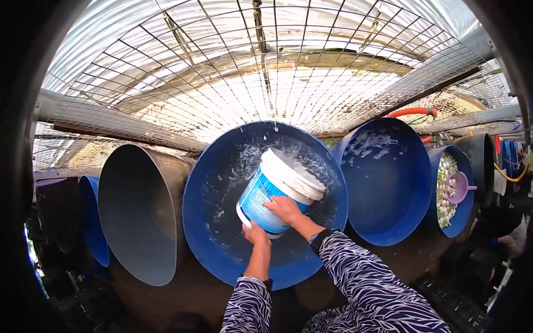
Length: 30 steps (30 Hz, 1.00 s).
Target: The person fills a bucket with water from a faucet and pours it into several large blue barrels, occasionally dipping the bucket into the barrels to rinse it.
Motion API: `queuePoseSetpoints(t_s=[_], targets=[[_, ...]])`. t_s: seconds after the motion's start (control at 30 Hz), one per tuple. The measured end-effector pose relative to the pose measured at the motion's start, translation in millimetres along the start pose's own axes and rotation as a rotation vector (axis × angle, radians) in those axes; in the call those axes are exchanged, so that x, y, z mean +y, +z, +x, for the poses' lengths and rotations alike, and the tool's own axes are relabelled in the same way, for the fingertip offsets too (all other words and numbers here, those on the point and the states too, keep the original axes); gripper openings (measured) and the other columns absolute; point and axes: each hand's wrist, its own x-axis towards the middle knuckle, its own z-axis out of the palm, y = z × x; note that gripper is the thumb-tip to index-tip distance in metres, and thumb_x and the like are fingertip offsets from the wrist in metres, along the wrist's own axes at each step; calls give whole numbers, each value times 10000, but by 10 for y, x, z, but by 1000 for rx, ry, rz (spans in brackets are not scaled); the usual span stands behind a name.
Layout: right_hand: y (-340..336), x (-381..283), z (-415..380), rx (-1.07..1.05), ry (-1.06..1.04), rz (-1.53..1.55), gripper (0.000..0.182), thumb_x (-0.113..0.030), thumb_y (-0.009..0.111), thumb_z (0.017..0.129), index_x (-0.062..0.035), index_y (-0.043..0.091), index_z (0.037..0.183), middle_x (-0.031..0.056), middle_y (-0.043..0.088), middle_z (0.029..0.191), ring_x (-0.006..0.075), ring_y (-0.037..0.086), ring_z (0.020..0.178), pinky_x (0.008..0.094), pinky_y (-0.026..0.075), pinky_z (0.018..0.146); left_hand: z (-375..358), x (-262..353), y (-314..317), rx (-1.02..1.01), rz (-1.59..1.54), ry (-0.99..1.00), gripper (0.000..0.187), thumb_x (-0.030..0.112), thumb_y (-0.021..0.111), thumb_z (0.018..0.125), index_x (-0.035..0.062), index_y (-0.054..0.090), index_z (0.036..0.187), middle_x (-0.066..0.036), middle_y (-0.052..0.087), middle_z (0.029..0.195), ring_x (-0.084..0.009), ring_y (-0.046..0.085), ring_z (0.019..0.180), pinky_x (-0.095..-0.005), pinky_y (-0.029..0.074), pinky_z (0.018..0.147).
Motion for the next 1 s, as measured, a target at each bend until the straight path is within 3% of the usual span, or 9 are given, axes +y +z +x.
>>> queuePoseSetpoints(t_s=[0.1,0.2,0.3,0.33,0.43,0.57,0.77,0.9,1.0], targets=[[20,-241,-124,197,-50,-183,417,-429,589,806,-27,592,697,181,584,670,308,596,676,399,442,627,529,-405,249,-264,-456,-183,387,169,458,934,62,406,1302,-184,510,1222,-337,558,1052,-499,489,829],[-447,-595,-236,86,32,-123,448,-491,573,795,-48,626,753,168,623,734,342,613,730,428,462,657,551,-492,333,-256,-488,-297,366,305,425,950,110,448,1259,-131,538,1206,-300,578,1012,-490,493,695],[-918,-1004,-543,10,-58,-258,431,-469,606,795,-39,628,823,165,623,745,316,613,732,391,459,656,347,-224,106,-306,-306,-527,436,454,331,947,156,470,1233,-82,560,1194,-258,587,977,-404,432,589],[-1003,-1082,-637,-13,-107,-261,435,-474,609,794,-41,629,821,163,624,745,313,614,732,388,460,657,319,-231,38,-385,-327,-555,503,514,228,937,179,483,1210,-61,573,1191,-220,583,957,-349,355,546],[-1154,-1317,-946,-52,-222,-256,450,-497,622,782,-47,619,781,161,617,731,315,614,729,387,467,662,120,-271,-128,-372,-483,-573,528,494,192,931,176,463,1254,-81,538,1249,-226,570,1010,-385,414,613],[-1533,-1647,-1210,-79,-257,-316,479,-540,611,740,-63,643,783,158,635,761,328,619,763,413,473,680,-390,-269,-545,-467,-792,-543,544,461,263,911,146,400,1333,-110,454,1329,-279,517,1104,-448,443,798],[-2173,-1949,-1382,23,-305,-351,503,-574,614,686,-76,645,746,140,643,766,314,622,764,413,478,681,-2009,972,-1203,-376,-500,-575,488,400,411,892,133,402,1300,-96,486,1262,-276,491,1122,-482,370,885],[-2531,-1899,-1414,242,-328,-304,491,-560,653,666,-70,624,672,130,630,705,313,615,691,402,474,615,-2564,1561,-1306,-479,-429,-423,362,317,497,869,110,461,1163,-83,500,1188,-241,497,1077,-467,369,867],[-2650,-1880,-1467,319,-338,-210,471,-544,666,669,-79,603,641,123,617,671,309,611,674,404,470,603,-2931,1977,-1313,-578,-524,-326,233,235,531,847,96,486,1028,-43,508,964,-224,504,935,-412,396,820]])
